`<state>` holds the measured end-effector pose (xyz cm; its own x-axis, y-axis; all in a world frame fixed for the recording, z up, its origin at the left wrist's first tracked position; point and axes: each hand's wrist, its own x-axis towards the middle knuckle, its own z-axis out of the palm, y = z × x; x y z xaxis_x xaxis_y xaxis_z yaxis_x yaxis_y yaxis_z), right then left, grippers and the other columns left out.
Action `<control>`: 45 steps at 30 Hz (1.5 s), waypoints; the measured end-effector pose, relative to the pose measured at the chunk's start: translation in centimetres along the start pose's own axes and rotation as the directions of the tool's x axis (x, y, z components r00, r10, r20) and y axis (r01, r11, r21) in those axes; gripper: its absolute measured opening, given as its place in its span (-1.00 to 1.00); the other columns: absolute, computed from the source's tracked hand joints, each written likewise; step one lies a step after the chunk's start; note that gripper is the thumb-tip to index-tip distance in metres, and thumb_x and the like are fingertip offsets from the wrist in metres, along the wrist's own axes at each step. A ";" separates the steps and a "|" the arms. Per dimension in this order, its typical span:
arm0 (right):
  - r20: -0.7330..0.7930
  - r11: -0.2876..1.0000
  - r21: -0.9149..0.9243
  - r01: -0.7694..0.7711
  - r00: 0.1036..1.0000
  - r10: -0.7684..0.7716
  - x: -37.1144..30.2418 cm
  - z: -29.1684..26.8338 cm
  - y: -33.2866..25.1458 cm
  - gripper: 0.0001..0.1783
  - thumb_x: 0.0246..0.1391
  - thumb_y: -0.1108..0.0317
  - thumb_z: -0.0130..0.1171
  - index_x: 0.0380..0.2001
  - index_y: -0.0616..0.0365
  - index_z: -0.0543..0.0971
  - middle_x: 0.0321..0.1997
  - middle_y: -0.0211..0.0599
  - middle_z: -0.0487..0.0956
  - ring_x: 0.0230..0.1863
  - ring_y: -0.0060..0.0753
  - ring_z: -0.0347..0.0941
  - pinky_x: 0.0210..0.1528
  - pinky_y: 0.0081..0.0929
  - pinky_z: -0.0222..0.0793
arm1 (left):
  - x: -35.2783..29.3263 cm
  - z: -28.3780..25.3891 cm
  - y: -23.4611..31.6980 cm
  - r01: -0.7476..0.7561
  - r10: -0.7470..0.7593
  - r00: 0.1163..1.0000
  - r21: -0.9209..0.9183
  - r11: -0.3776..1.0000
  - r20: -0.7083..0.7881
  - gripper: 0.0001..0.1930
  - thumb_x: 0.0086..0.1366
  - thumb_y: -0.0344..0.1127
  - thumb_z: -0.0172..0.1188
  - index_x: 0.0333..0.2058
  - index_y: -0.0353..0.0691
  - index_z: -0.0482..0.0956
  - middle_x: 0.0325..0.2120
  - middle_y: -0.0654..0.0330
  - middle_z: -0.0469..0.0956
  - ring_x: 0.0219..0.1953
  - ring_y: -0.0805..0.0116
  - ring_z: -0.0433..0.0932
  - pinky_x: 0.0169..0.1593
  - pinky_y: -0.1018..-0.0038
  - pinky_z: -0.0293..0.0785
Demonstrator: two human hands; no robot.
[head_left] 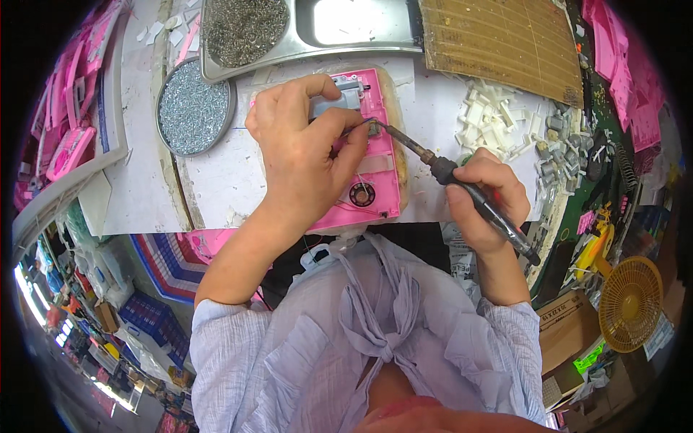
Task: Assembling the internal electronic and mechanical components of a pink plastic toy.
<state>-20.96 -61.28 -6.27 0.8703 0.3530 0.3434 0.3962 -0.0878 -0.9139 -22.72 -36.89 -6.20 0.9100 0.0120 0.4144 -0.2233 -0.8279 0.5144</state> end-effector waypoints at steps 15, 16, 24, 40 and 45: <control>0.029 0.996 -0.059 0.071 0.997 -0.069 0.3 0.2 -0.1 -0.72 -0.12 0.59 0.41 -0.28 0.24 0.60 -0.59 -0.37 0.47 -0.61 -0.52 0.29 -0.57 -0.54 0.09 | -0.1 -0.1 -0.1 -0.019 0.019 1.000 0.005 1.000 -0.003 -0.85 -0.07 -0.34 0.46 -0.45 -0.05 0.71 -0.14 0.28 0.52 -0.10 0.18 0.37 0.00 0.22 0.14; 0.035 0.993 -0.067 0.093 0.995 -0.091 0.3 0.1 -0.1 -0.72 -0.12 0.59 0.41 -0.28 0.24 0.60 -0.59 -0.36 0.47 -0.61 -0.51 0.29 -0.57 -0.54 0.09 | 0.0 -0.2 0.0 -0.034 0.033 0.999 0.022 0.999 0.006 -0.85 -0.06 -0.36 0.46 -0.44 -0.05 0.71 -0.13 0.28 0.51 -0.14 0.20 0.35 -0.03 0.27 0.17; 0.002 0.993 -0.058 0.104 0.995 -0.104 0.2 -0.6 -0.5 -0.71 -0.10 0.59 0.41 -0.26 0.26 0.58 -0.58 -0.34 0.48 -0.58 -0.48 0.32 -0.54 -0.53 0.13 | -0.2 -0.1 0.1 -0.005 0.005 1.000 0.018 1.000 -0.001 -0.87 -0.05 -0.31 0.45 -0.46 -0.02 0.70 -0.15 0.29 0.53 -0.07 0.17 0.39 0.03 0.18 0.12; 0.009 0.992 -0.064 0.106 0.994 -0.105 0.0 -1.3 -0.6 -0.71 -0.10 0.57 0.43 -0.27 0.26 0.59 -0.58 -0.32 0.48 -0.59 -0.45 0.33 -0.56 -0.51 0.13 | -0.2 -0.3 0.3 -0.034 0.034 0.999 0.072 0.997 -0.007 -0.85 -0.04 -0.30 0.46 -0.41 0.00 0.74 -0.14 0.29 0.53 -0.07 0.18 0.42 0.07 0.19 0.11; 0.005 0.990 -0.061 0.126 0.992 -0.126 0.1 -1.3 -0.6 -0.71 -0.10 0.56 0.44 -0.26 0.26 0.59 -0.59 -0.32 0.47 -0.60 -0.44 0.32 -0.57 -0.50 0.13 | -0.2 -0.5 0.4 -0.049 0.049 0.999 0.102 0.994 0.006 -0.84 -0.03 -0.28 0.45 -0.39 0.03 0.76 -0.14 0.29 0.53 -0.06 0.20 0.42 0.07 0.21 0.10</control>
<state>-20.78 -62.41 -5.42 0.8121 0.3658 0.4546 0.5198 -0.0995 -0.8485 -23.20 -36.98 -5.72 0.8999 -0.0318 0.4349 -0.2314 -0.8802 0.4145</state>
